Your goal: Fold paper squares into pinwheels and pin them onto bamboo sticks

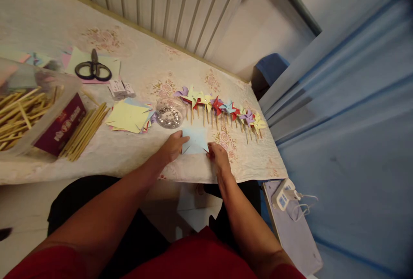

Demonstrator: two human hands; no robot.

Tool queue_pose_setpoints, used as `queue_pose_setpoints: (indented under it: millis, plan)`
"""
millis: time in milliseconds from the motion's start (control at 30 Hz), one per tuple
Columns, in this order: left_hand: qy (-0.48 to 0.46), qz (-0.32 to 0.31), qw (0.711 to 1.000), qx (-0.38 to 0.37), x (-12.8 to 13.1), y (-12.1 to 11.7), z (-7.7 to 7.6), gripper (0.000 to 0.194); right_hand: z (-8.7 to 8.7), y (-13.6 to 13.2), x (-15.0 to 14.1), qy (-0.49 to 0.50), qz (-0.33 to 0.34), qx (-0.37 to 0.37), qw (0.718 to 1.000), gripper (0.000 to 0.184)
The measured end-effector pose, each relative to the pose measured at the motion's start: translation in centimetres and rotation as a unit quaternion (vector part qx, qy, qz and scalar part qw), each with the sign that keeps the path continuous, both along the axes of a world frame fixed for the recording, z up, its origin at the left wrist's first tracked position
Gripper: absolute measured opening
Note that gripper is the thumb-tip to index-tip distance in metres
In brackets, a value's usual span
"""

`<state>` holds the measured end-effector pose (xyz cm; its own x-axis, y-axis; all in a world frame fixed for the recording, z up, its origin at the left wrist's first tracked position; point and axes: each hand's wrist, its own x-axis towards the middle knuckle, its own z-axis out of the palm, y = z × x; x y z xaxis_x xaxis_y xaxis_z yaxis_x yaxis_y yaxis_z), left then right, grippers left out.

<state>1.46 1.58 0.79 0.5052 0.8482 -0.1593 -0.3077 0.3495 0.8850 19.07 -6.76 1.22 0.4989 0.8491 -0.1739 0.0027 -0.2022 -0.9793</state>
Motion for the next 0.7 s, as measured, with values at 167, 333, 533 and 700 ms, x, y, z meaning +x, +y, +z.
queue_pose_setpoints:
  millis: [167,333,533,700]
  plan:
    - [-0.094,-0.018,0.99,-0.103,0.0,-0.2,0.6,0.027,1.4,0.7,-1.7,0.11,0.04,-0.032,0.993,0.034]
    - [-0.129,-0.038,0.983,-0.125,0.0,-0.3,0.7,0.036,1.5,1.0,-2.4,0.101,0.041,-0.02,0.994,0.03]
    - [-0.143,-0.069,0.979,-0.126,-0.1,-0.4,0.2,0.047,0.9,1.1,-2.1,0.037,0.038,-0.02,0.998,0.029]
    - [-0.12,-0.075,0.981,-0.13,0.0,-0.3,-0.3,0.042,0.9,1.2,-1.9,-0.029,0.041,-0.022,0.998,0.03]
